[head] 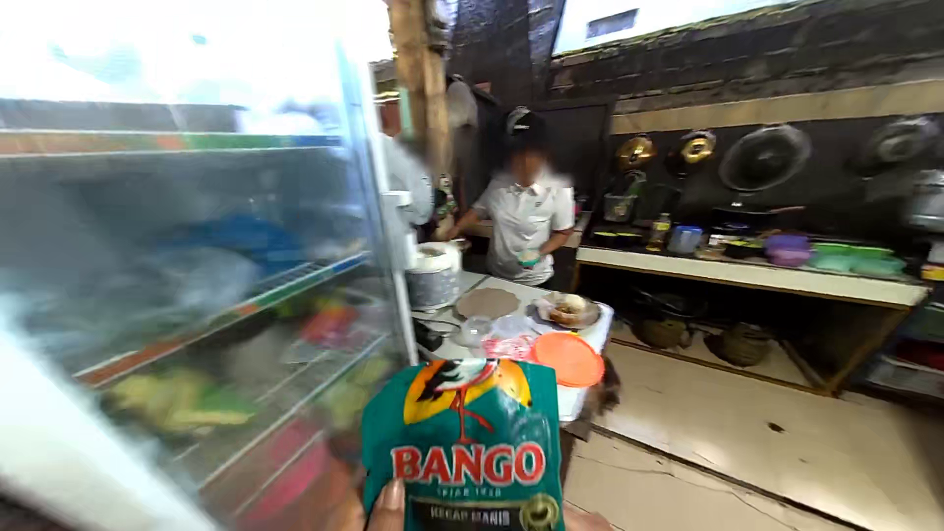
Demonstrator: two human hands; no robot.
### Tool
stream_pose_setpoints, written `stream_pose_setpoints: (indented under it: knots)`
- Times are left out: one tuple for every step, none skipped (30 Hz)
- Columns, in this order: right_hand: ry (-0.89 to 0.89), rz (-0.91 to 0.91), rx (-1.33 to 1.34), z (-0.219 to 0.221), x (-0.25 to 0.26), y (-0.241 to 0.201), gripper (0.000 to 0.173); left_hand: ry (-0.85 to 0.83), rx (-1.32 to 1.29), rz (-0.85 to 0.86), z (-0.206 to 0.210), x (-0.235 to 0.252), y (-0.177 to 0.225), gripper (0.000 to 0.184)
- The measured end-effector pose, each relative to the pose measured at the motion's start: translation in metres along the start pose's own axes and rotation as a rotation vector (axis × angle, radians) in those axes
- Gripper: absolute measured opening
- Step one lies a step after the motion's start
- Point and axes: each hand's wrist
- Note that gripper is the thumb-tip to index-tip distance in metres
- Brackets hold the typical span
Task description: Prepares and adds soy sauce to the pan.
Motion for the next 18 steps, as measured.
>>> stream_pose_setpoints:
  knots:
    - [0.061, 0.051, -0.021, -0.024, -0.015, 0.003, 0.073, -0.004, -0.041, -0.010, 0.035, 0.005, -0.005, 0.022]
    - [0.139, 0.104, -0.038, -0.046, -0.030, 0.002, 0.055, -0.014, -0.095, -0.032, 0.069, 0.011, -0.008, 0.023]
    - [0.206, 0.156, -0.036, -0.066, -0.045, 0.001, 0.042, -0.031, -0.166, -0.057, 0.101, 0.016, -0.010, 0.025]
    - [0.260, 0.199, -0.010, -0.086, -0.060, -0.001, 0.033, -0.051, -0.249, -0.076, 0.132, 0.020, -0.010, 0.026]
    - [0.309, 0.230, 0.026, -0.105, -0.075, -0.003, 0.027, -0.076, -0.354, -0.095, 0.161, 0.024, -0.010, 0.027]
    - [0.358, 0.250, 0.056, -0.123, -0.090, -0.005, 0.024, -0.115, -0.477, -0.119, 0.187, 0.026, -0.010, 0.026]
    - [0.413, 0.261, 0.073, -0.140, -0.105, -0.007, 0.022, -0.173, -0.595, -0.150, 0.211, 0.028, -0.011, 0.027]
    - [0.472, 0.265, 0.076, -0.156, -0.119, -0.009, 0.021, -0.249, -0.695, -0.182, 0.234, 0.029, -0.013, 0.028]
    - [0.528, 0.269, 0.069, -0.171, -0.133, -0.011, 0.019, -0.355, -0.759, -0.217, 0.255, 0.029, -0.015, 0.029]
    - [0.579, 0.274, 0.051, -0.185, -0.146, -0.011, 0.018, -0.466, -0.788, -0.253, 0.276, 0.027, -0.017, 0.030]
    - [0.625, 0.284, 0.019, -0.199, -0.157, -0.010, 0.017, -0.555, -0.801, -0.292, 0.299, 0.024, -0.017, 0.031]
    - [0.662, 0.299, -0.026, -0.213, -0.169, -0.008, 0.017, -0.622, -0.805, -0.338, 0.322, 0.020, -0.014, 0.029]
    - [0.688, 0.325, -0.066, -0.226, -0.180, -0.003, 0.016, -0.666, -0.782, -0.396, 0.345, 0.019, -0.006, 0.027]
    - [0.710, 0.358, -0.086, -0.237, -0.191, 0.002, 0.016, -0.679, -0.765, -0.450, 0.368, 0.015, -0.001, 0.027]
    - [0.736, 0.392, -0.084, -0.248, -0.200, 0.008, 0.017, -0.684, -0.817, -0.469, 0.390, 0.010, -0.008, 0.030]
    - [0.770, 0.421, -0.071, -0.259, -0.209, 0.014, 0.018, -0.689, -0.878, -0.471, 0.412, 0.009, -0.012, 0.030]
    - [0.810, 0.443, -0.045, -0.270, -0.216, 0.020, 0.019, -0.711, -0.917, -0.497, 0.433, 0.012, -0.010, 0.026]
    - [0.849, 0.454, -0.014, -0.281, -0.222, 0.025, 0.018, -0.753, -0.883, -0.556, 0.452, 0.024, 0.004, 0.022]
Point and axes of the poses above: each hand's wrist, its own x-axis towards the middle knuckle, its own z-axis out of the palm, y = z × x, and after that the axes turned 13 degrees about z, right-handed
